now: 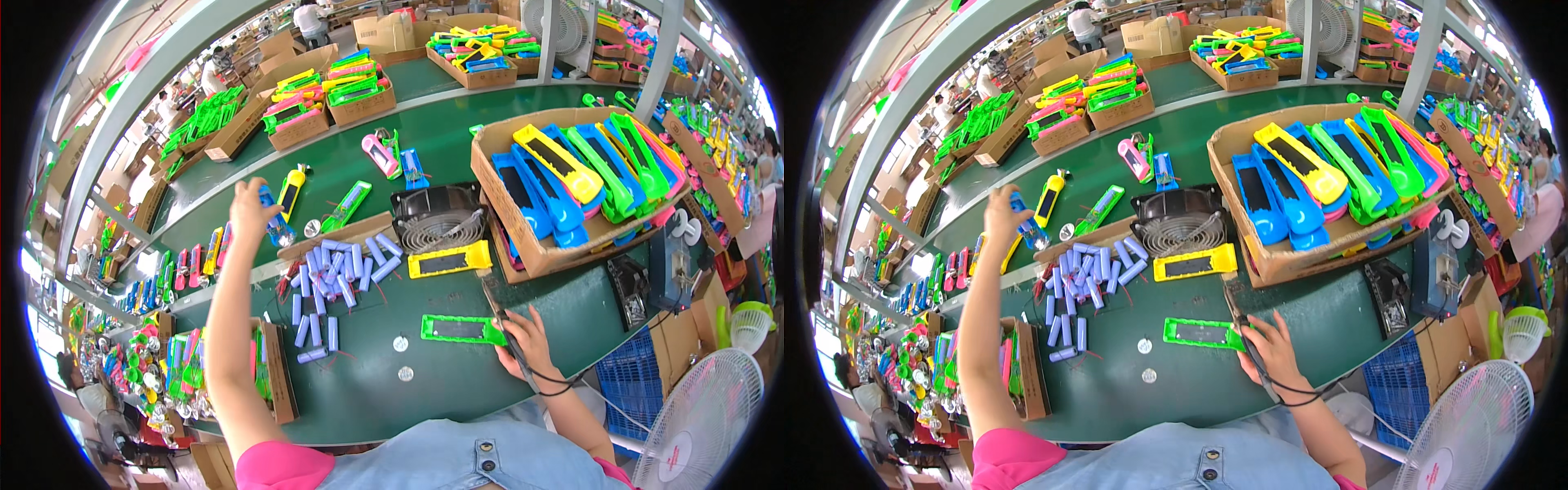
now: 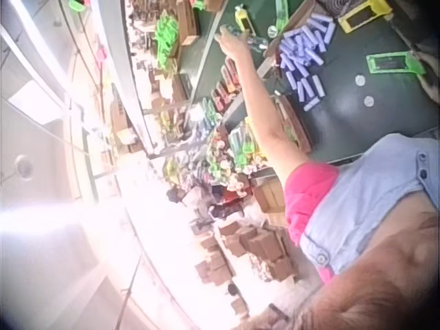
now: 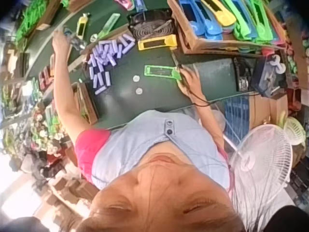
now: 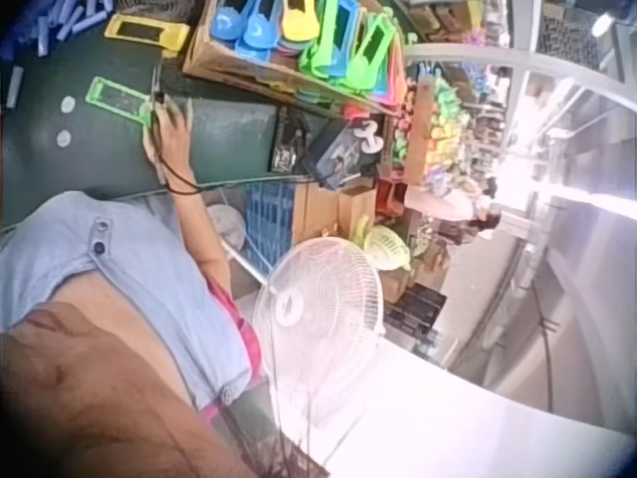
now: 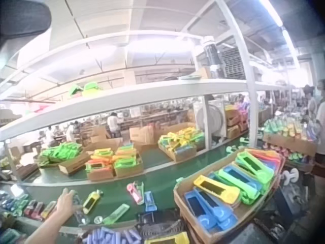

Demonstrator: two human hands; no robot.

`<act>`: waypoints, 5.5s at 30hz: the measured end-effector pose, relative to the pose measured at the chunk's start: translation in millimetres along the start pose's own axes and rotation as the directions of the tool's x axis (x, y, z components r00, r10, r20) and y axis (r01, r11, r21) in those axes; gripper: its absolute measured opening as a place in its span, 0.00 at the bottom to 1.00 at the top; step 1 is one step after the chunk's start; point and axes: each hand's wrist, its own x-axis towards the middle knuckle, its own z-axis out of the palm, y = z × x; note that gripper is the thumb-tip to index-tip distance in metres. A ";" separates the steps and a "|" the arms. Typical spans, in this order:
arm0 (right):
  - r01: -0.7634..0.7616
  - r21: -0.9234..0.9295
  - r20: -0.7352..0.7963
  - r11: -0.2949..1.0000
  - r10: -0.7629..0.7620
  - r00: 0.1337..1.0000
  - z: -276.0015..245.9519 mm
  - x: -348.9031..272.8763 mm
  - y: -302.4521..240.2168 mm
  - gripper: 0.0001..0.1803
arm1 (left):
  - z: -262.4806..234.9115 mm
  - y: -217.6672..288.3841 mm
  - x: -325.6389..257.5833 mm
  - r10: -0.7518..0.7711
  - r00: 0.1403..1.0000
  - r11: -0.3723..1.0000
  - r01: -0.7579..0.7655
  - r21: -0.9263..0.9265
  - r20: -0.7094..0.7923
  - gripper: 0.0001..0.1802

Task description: The person solders circuit boards and wires inside plastic flashlight housings using a soldering iron, fits components into the casings by hand, and places the assembled flashlights onto a conveyor belt.

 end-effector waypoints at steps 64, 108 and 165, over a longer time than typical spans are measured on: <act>0.051 0.197 0.110 0.979 -0.074 0.991 1.9 -13.7 7.6 0.26 | 11.8 180.4 -292.4 0.472 0.839 0.466 0.022 -0.885 0.270 0.08; -0.559 0.825 0.358 0.087 0.685 0.634 9.7 -29.8 -63.8 0.08 | 19.4 169.5 -252.1 0.584 0.556 0.807 -0.319 -0.497 0.591 0.02; -0.336 0.358 0.152 0.871 0.300 0.942 -24.7 -52.4 -46.3 0.30 | -9.0 207.2 -310.1 0.738 0.663 0.630 -0.611 -0.479 0.126 0.15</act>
